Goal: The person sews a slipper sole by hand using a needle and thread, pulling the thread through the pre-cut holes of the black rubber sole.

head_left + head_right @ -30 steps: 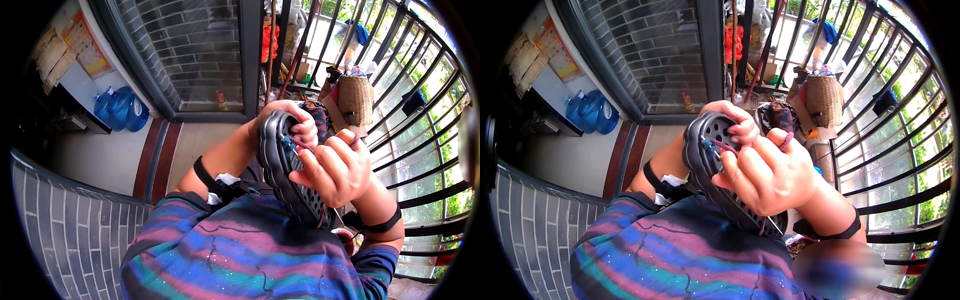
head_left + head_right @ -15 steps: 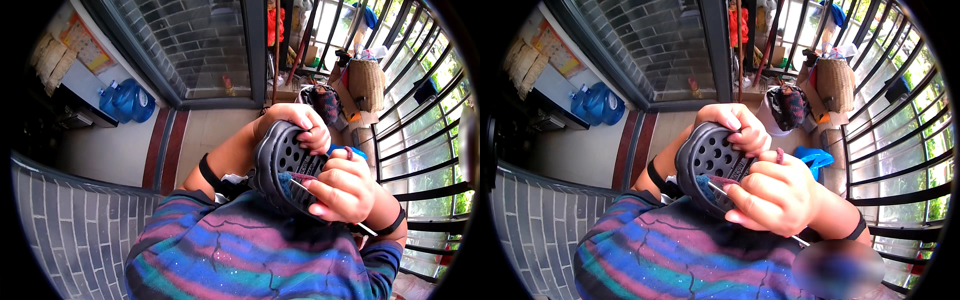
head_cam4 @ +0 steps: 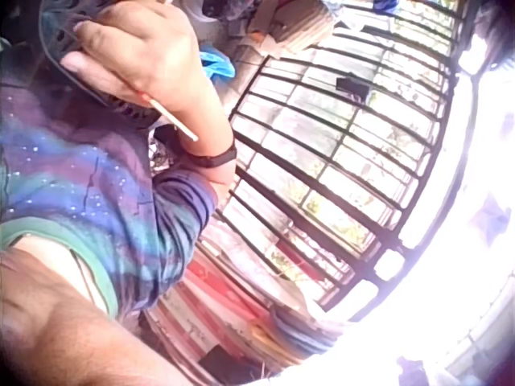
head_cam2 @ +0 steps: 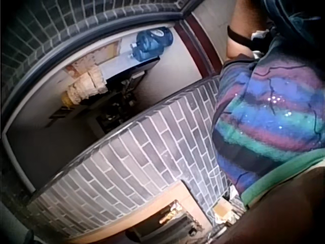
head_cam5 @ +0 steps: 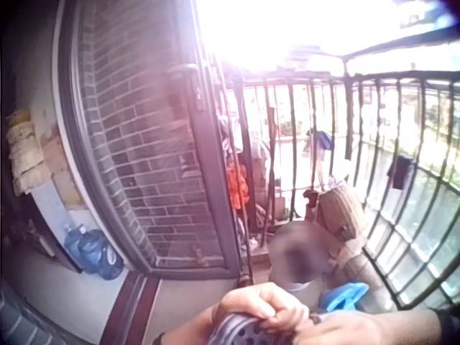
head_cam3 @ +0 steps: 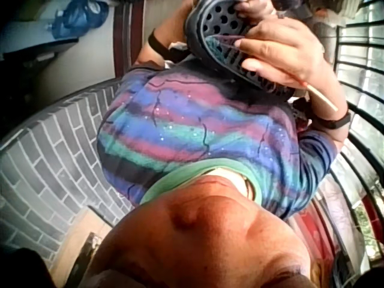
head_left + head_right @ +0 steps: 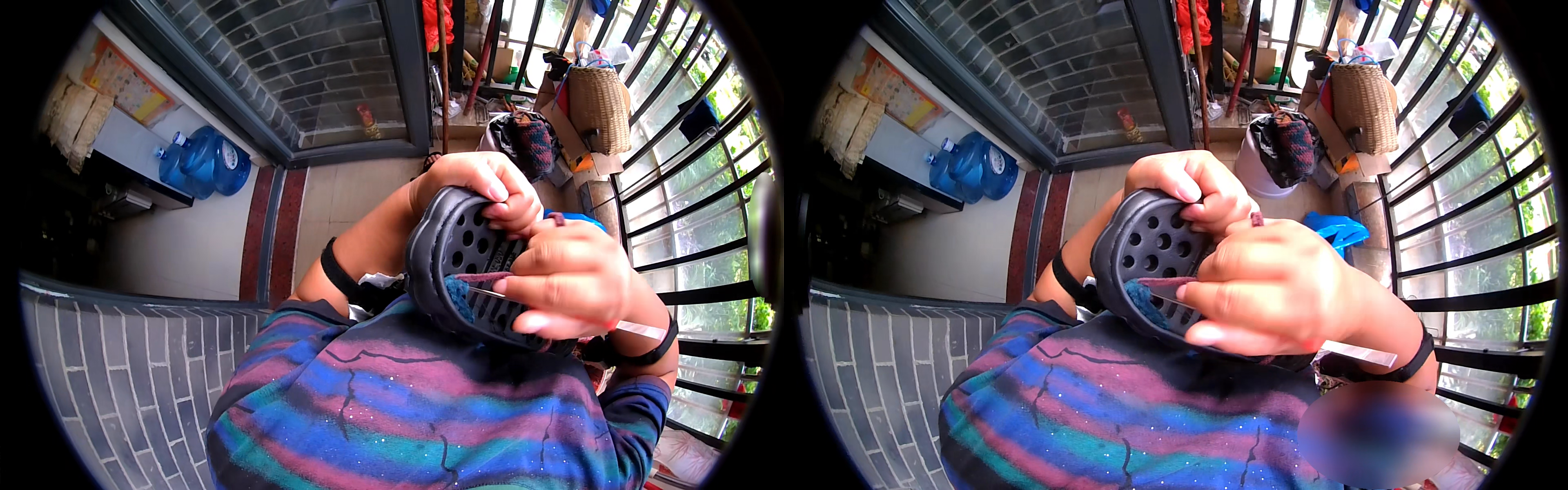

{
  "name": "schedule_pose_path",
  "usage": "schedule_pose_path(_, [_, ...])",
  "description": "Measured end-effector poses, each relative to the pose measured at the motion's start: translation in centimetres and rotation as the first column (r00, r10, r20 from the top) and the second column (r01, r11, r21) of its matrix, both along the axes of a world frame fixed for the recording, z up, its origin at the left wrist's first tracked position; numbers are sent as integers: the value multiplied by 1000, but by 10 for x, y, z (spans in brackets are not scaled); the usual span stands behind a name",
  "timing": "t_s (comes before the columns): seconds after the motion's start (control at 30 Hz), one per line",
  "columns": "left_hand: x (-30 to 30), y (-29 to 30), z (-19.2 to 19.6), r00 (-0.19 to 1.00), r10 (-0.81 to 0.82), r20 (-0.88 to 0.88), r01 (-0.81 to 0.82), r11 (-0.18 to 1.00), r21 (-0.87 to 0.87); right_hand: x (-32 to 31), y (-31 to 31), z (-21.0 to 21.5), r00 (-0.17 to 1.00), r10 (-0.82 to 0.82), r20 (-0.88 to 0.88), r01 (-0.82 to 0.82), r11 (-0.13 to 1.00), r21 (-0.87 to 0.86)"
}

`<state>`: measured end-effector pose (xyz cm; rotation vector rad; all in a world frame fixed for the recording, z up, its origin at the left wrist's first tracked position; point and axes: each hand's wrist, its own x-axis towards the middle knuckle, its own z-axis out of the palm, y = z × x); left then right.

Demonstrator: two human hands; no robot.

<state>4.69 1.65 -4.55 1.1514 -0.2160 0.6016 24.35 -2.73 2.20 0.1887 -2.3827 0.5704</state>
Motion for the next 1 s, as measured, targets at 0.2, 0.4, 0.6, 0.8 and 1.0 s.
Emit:
schedule_pose_path(0.2, [-3, 0, 0, 1000, 4, 6, -5, 999, 44, 3, 3, 4, 999, 51, 19, -50, 998, -26])
schedule_pose_path(0.4, [-8, -13, 14, 988, 103, -114, -104, 995, -1, 0, 12, 7, 976, 209, 58, -136, 796, -589])
schedule_pose_path(0.6, [-11, -12, 8, 984, 150, -94, -154, 988, -33, -15, 5, 8, 985, 168, 31, -134, 869, -477])
schedule_pose_path(0.8, [-17, -4, 0, 985, 171, 32, -172, 985, 31, -20, -4, 5, 987, 7, -161, 66, 892, 447])
schedule_pose_path(1.0, [-18, -6, 2, 978, 205, 43, -204, 979, -30, -20, -6, 3, 986, 0, -166, 83, 866, 492])
